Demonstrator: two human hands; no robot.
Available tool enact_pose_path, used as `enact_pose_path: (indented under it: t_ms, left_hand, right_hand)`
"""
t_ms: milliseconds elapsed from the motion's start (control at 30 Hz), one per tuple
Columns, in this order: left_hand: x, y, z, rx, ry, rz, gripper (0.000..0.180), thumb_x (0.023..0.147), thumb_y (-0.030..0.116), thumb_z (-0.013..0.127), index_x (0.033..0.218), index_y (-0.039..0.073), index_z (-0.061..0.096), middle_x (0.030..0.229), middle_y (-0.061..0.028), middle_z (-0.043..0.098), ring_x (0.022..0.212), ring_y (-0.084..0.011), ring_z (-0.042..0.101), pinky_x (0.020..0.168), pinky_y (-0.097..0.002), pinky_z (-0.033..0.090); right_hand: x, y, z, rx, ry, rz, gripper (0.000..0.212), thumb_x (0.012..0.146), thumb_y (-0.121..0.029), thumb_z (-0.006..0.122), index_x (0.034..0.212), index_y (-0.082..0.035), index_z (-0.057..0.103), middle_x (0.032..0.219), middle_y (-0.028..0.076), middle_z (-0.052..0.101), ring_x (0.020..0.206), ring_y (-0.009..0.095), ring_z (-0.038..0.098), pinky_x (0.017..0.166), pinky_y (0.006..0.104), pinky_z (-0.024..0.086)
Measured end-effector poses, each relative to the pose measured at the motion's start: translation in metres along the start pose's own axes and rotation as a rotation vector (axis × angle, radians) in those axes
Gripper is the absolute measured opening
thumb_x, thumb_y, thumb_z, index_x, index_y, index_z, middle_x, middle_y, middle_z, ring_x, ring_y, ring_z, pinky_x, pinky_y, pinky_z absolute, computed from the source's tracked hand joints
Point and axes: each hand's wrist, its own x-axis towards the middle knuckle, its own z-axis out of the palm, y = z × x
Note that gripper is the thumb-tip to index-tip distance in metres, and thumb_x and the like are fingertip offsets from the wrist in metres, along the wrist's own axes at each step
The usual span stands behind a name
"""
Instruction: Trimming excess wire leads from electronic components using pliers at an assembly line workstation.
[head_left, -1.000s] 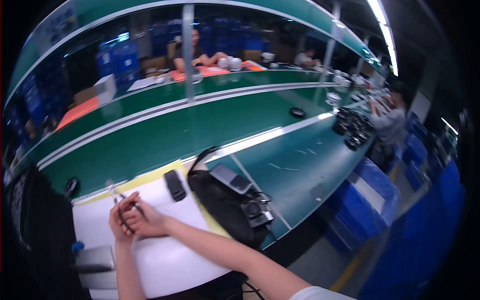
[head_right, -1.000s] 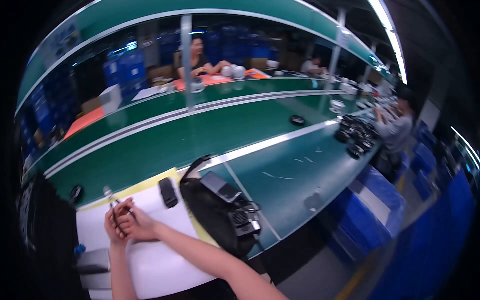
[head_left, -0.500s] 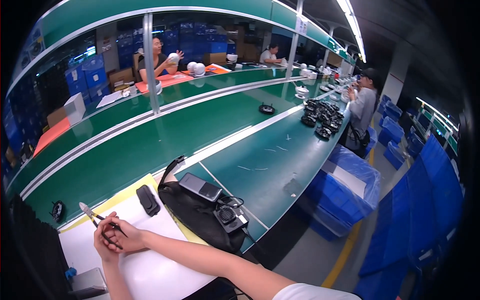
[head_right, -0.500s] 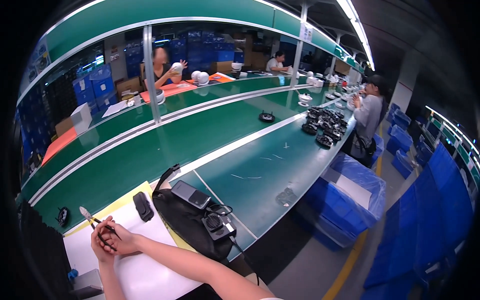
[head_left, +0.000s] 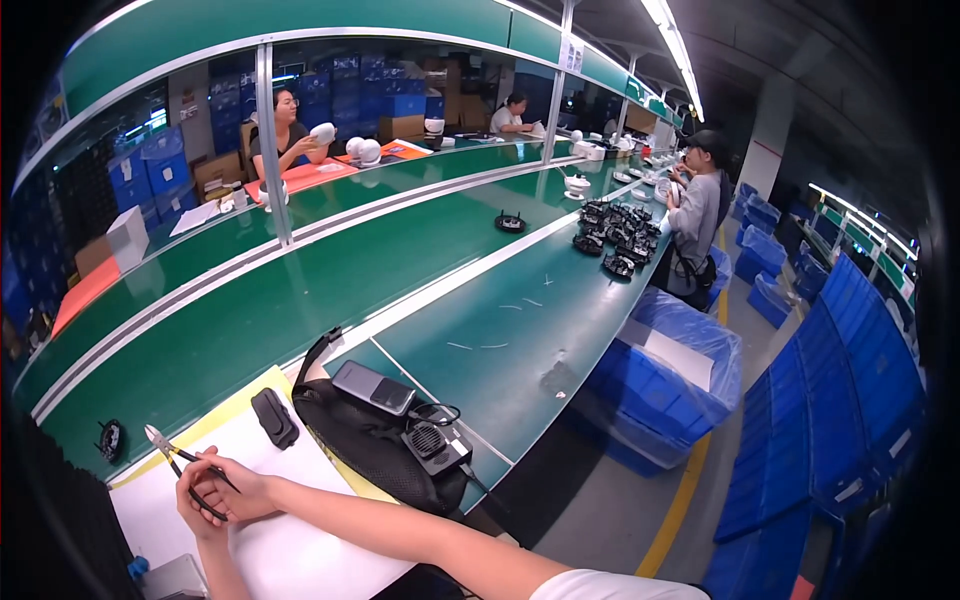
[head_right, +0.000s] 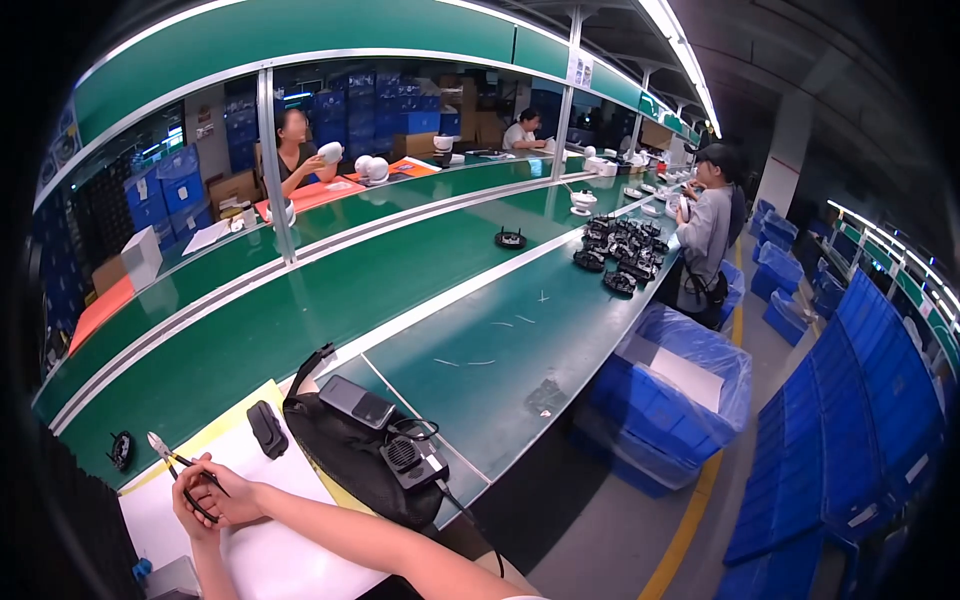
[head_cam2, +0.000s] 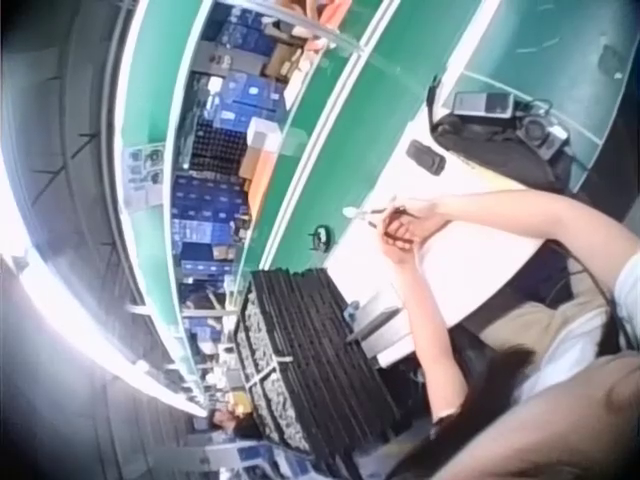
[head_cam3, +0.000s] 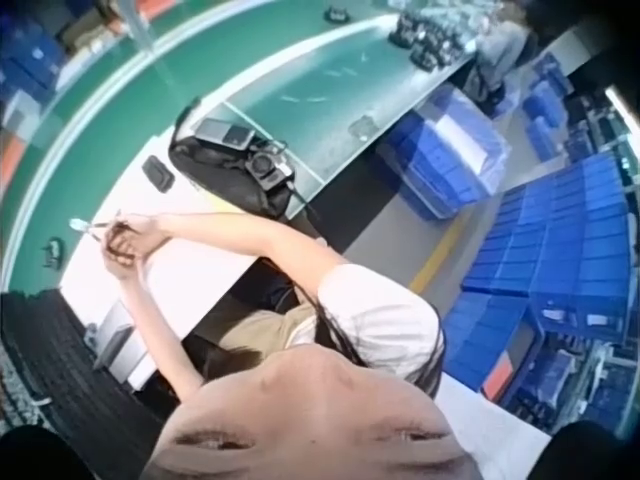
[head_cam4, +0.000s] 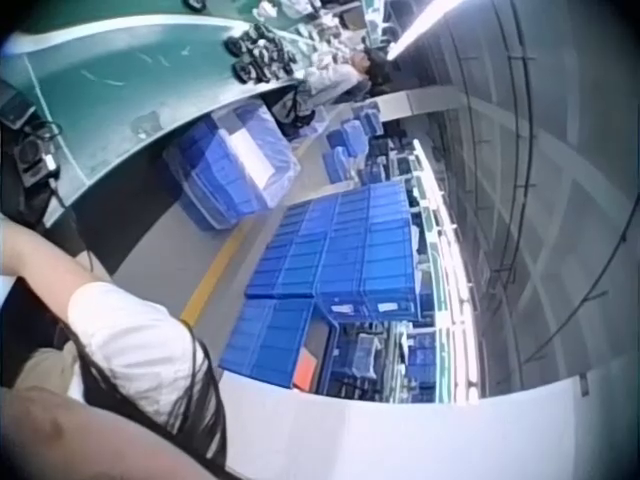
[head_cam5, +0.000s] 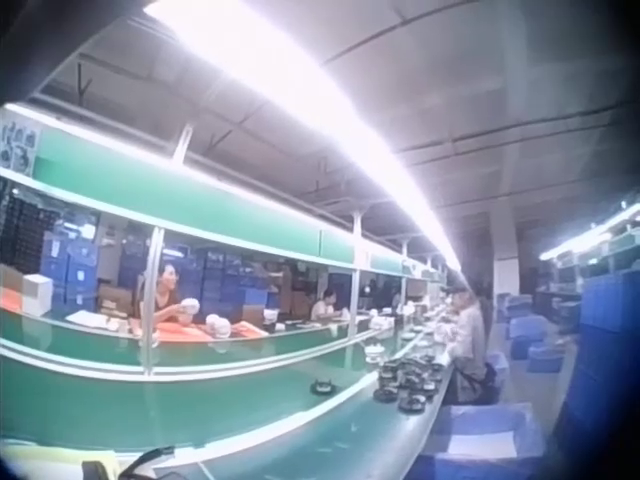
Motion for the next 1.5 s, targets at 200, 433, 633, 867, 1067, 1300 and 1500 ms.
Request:
enact_pose_path:
  t_ms: [200, 433, 633, 867, 1067, 1300, 1500]
  left_hand:
    - [0.008, -0.011, -0.010, -0.165, 0.164, 0.016, 0.047, 0.091, 0.037, 0.036, 0.105, -0.002, 0.058, 0.117, -0.0133, 0.057, 0.094, -0.0125, 0.058, 0.080, -0.0209, 0.048]
    - [0.023, -0.018, -0.050, -0.425, -0.252, -0.104, 0.051, 0.092, 0.038, 0.031, 0.105, -0.004, 0.057, 0.117, -0.0186, 0.056, 0.096, -0.0163, 0.057, 0.085, -0.0244, 0.046]
    - [0.005, 0.007, 0.011, -0.044, 0.061, 0.010, 0.056, 0.091, 0.041, 0.028, 0.104, -0.006, 0.056, 0.121, -0.0241, 0.051, 0.096, -0.0197, 0.056, 0.079, -0.0266, 0.049]
    - [0.002, 0.007, -0.008, -0.087, 0.053, -0.093, 0.043, 0.090, 0.039, 0.037, 0.094, 0.001, 0.059, 0.123, -0.0223, 0.051, 0.044, -0.0103, 0.045, 0.031, -0.0197, 0.034]
    - [-0.001, 0.020, -0.005, 0.153, -0.068, -0.200, 0.061, 0.090, 0.047, 0.026, 0.095, -0.004, 0.059, 0.096, -0.0147, 0.064, 0.045, -0.0102, 0.052, 0.035, -0.0179, 0.041]
    - [0.000, 0.013, -0.016, 0.036, -0.048, -0.342, 0.060, 0.091, 0.048, 0.029, 0.106, -0.003, 0.058, 0.073, -0.0072, 0.062, 0.043, -0.0075, 0.048, 0.039, -0.0185, 0.041]
    - [0.000, 0.015, -0.022, 0.052, 0.038, -0.436, 0.065, 0.089, 0.052, 0.032, 0.105, -0.004, 0.059, 0.082, -0.0133, 0.061, 0.062, -0.0174, 0.056, 0.060, -0.0293, 0.049]
  right_hand:
    - [-0.001, -0.004, 0.006, 0.008, 0.073, 0.038, 0.062, 0.083, -0.070, 0.032, 0.073, -0.011, 0.050, 0.070, 0.002, 0.054, 0.065, 0.014, 0.054, 0.059, 0.0247, 0.040]
    - [0.023, 0.009, -0.014, 0.165, -0.313, -0.034, 0.069, 0.086, -0.069, 0.025, 0.085, -0.008, 0.056, 0.074, 0.004, 0.055, 0.070, 0.018, 0.053, 0.062, 0.0301, 0.041]
    - [0.002, 0.001, -0.008, 0.010, -0.156, -0.031, 0.068, 0.088, -0.064, 0.029, 0.107, -0.004, 0.056, 0.088, 0.004, 0.059, 0.076, 0.016, 0.054, 0.069, 0.0276, 0.040]
    - [0.005, -0.001, -0.002, -0.001, -0.112, -0.063, 0.054, 0.089, -0.060, 0.034, 0.088, -0.010, 0.057, 0.079, 0.000, 0.055, 0.065, 0.013, 0.050, 0.054, 0.0256, 0.033]
    - [0.010, -0.003, -0.006, 0.036, -0.129, -0.039, 0.063, 0.089, -0.061, 0.031, 0.094, -0.004, 0.058, 0.080, 0.004, 0.058, 0.069, 0.017, 0.053, 0.059, 0.0284, 0.038]
    - [0.006, -0.012, -0.008, 0.038, -0.151, 0.021, 0.067, 0.088, -0.062, 0.031, 0.101, -0.002, 0.058, 0.094, 0.008, 0.062, 0.082, 0.020, 0.057, 0.072, 0.0328, 0.045]
    - [0.013, -0.007, -0.008, 0.021, 0.044, -0.009, 0.061, 0.088, -0.061, 0.032, 0.086, -0.004, 0.055, 0.079, 0.004, 0.053, 0.065, 0.017, 0.048, 0.057, 0.0277, 0.037]
